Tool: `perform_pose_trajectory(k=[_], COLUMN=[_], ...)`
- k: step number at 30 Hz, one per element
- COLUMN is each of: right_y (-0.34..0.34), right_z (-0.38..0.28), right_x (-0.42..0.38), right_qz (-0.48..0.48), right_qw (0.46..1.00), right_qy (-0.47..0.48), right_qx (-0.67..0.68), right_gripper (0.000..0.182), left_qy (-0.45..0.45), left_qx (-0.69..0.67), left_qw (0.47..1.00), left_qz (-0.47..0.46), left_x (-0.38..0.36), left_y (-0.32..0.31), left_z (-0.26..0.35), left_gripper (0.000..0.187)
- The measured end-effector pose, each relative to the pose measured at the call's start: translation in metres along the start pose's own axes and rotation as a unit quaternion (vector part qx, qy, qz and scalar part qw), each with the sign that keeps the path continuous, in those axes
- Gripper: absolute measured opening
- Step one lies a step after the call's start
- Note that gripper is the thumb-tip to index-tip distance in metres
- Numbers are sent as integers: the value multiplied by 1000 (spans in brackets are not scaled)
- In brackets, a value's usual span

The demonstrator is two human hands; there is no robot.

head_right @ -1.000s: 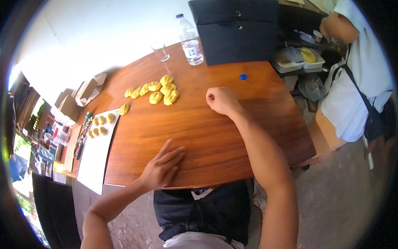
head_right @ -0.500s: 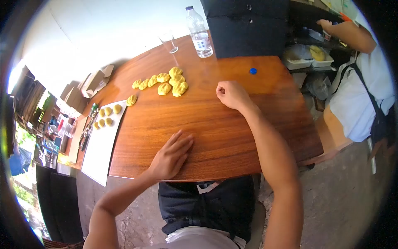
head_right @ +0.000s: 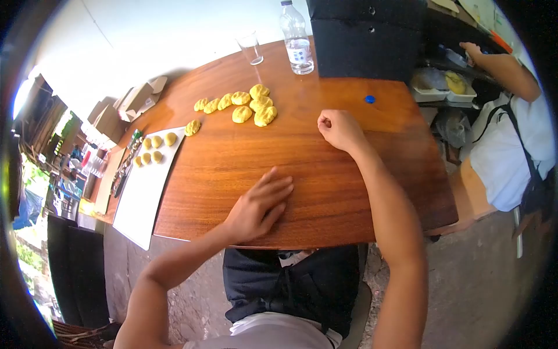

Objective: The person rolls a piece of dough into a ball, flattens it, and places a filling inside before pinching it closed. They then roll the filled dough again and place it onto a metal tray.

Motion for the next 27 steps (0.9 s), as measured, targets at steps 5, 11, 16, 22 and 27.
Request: perform_pose_trajectory(k=[5,11,16,22,27], right_y=[3,3,6,2,3], right_z=[-7,-15,-8,-8,-13], right_x=[2,5,-1,2,6], right_qz=[-1,-3,0,-19,1], right_qw=[1000,998,998,1000,999], right_qy=[7,-13,-7,8,22], right_qx=[-16,-55,-55,-8,-26], right_gripper=[9,11,10,9,9], left_qy=[122,101,13,94,114], left_qx=[0,14,-11,-20,-21], left_qw=[992,991,1000,995,991], left_qz=[24,87,19,-12,61], left_x=[-67,32,38,-48,25], left_y=[27,26,1,25,25], left_z=[-34,-77,-4,-22,-81], left_gripper=[43,43,45,51,46])
Point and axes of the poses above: each hand's wrist, its own x-axis towards the middle knuckle, its own y-axis out of the back of the hand, z = x × y, the point moved 8 cm from there along x, towards the middle knuckle, and after that the axes turned 13 degrees about y, right-handed, at the moved point
